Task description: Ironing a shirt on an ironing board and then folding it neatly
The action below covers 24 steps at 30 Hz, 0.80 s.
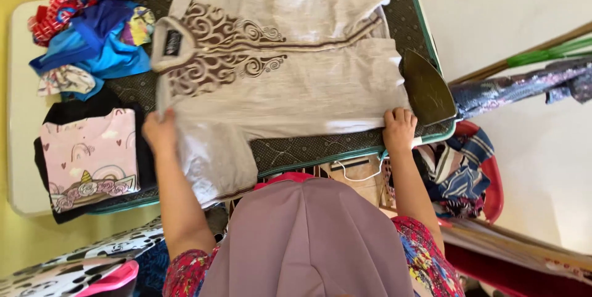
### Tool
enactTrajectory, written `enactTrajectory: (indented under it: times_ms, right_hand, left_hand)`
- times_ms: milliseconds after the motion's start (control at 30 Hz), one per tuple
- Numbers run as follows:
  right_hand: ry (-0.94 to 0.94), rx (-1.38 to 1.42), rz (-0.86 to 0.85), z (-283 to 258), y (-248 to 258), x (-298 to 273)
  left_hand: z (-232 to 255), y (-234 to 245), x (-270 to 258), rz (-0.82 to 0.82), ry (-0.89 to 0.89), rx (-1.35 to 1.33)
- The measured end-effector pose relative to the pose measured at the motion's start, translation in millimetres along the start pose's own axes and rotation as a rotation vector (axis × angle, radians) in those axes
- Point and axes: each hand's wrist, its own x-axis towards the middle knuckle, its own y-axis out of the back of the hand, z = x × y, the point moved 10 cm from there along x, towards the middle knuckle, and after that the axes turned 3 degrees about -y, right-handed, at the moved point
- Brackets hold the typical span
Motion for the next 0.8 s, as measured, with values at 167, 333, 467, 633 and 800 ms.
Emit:
enactTrajectory:
  times_ms: [167, 333, 467, 633, 800]
  right_hand:
    - [0.029, 0.078, -0.071, 14.3, -6.0, -20.1]
    - [-0.065, 0.234, -0.518, 33.7, -20.3, -23.6]
    - [-0.380, 0.652, -0.669, 48.7, -8.0, -9.8]
    - [-0.434, 0.362, -0.481, 30.9, -26.2, -14.4]
    - [-0.421, -0.038, -0.500, 33.1, -58.9, -29.8]
  left_hand:
    - [-18.1, 65.1, -54.3, -0.069, -0.028, -0.003]
    - [-23.3, 58.3, -87.8, -0.226, 0.155, -0.177]
    - [11.5, 77.2, -99.5, -0.125, 0.308, -0.421]
    - [-47.5, 24.7, -77.7, -0.106, 0.436, -0.613]
    - [17.5, 70.5, -89.7, 0.256, -0.178, 0.585]
